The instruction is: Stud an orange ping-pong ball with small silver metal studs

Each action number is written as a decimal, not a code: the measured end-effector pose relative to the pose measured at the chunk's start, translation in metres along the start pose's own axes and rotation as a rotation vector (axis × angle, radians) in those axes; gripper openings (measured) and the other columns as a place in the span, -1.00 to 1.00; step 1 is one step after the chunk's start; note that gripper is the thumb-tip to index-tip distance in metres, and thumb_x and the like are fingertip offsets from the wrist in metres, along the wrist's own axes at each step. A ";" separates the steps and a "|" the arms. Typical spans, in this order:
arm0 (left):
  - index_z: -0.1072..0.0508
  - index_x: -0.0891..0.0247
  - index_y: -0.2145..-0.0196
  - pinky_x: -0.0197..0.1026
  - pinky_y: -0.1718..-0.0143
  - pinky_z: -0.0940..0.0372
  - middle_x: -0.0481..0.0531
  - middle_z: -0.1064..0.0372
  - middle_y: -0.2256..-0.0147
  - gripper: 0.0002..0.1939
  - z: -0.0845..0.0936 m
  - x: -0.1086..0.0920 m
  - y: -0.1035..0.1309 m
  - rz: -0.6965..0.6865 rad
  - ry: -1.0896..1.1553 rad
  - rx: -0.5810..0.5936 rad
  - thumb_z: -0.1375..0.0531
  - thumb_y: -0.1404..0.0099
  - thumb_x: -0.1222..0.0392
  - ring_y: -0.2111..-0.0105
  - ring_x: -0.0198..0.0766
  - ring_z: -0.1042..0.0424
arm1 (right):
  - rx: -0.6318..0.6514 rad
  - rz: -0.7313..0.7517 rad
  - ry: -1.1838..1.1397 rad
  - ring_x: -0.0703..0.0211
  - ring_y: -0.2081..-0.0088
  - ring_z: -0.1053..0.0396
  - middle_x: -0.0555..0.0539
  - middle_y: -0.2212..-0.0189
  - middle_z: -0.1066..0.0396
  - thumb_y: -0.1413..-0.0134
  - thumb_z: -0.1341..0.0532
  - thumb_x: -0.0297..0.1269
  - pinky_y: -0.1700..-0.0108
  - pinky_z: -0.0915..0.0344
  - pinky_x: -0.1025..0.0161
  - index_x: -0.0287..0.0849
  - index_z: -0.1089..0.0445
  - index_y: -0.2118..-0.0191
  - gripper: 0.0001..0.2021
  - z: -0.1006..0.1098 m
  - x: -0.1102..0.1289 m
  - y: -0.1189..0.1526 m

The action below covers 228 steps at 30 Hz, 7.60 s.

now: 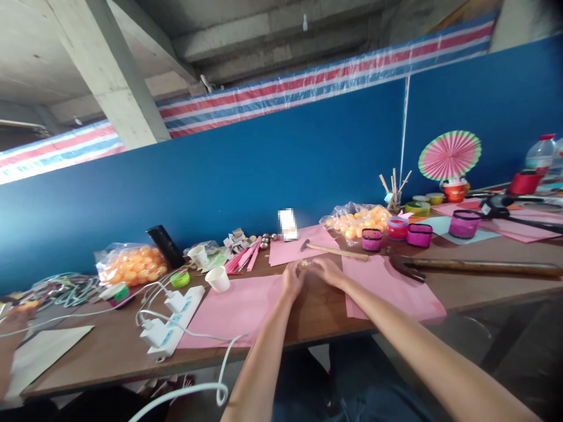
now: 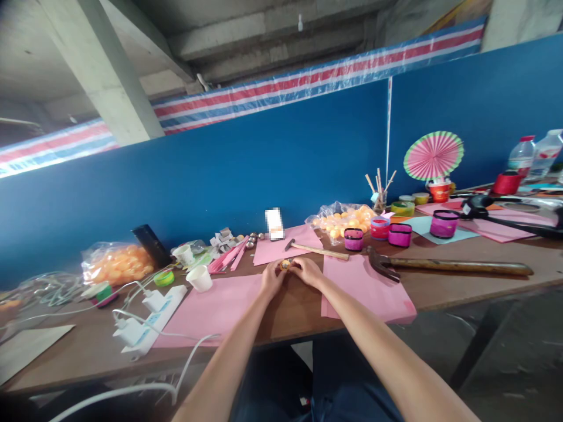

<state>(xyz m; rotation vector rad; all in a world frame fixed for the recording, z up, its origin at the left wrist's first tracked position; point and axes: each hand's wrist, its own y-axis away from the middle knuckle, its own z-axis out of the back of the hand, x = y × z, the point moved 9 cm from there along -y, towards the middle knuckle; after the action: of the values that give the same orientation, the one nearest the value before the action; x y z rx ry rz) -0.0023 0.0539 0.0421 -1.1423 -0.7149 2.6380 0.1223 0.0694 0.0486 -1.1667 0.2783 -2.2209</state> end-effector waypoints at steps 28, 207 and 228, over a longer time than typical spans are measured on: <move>-0.35 0.26 0.15 -0.12 0.10 -0.22 0.07 -0.39 0.20 -0.66 -0.005 0.007 0.000 0.003 0.013 0.014 -0.14 -0.05 0.33 0.19 -0.20 -0.36 | 0.009 0.005 -0.005 0.16 0.36 -0.36 -0.03 0.42 -0.44 -0.02 -0.08 -0.14 0.31 -0.18 0.32 -0.16 -0.39 0.43 -0.77 -0.001 0.002 0.000; -0.32 0.23 0.13 -0.28 0.30 -0.26 0.00 -0.36 0.32 -0.60 0.007 0.016 0.002 0.209 0.189 -0.076 -0.19 -0.02 0.19 0.39 -0.35 -0.36 | -0.070 -0.240 0.651 -0.01 0.12 -0.26 -0.23 0.20 -0.36 -0.06 -0.01 -0.42 0.15 -0.18 0.12 -0.20 -0.33 0.15 -0.74 0.057 -0.010 -0.007; -0.35 0.22 0.17 -0.23 0.20 -0.26 0.03 -0.38 0.22 -0.63 0.007 0.020 0.003 0.184 0.268 -0.128 -0.20 0.01 0.26 0.28 -0.30 -0.38 | 0.145 -0.436 0.025 0.24 0.46 -0.36 -0.10 0.40 -0.37 -0.12 0.10 -0.10 0.50 -0.26 0.35 -0.20 -0.22 0.29 -0.70 0.054 -0.004 0.060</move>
<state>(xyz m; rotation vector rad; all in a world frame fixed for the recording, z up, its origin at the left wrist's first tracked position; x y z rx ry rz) -0.0216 0.0559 0.0318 -1.6321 -0.7666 2.5371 0.1927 0.0299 0.0513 -1.2077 -0.1425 -2.5774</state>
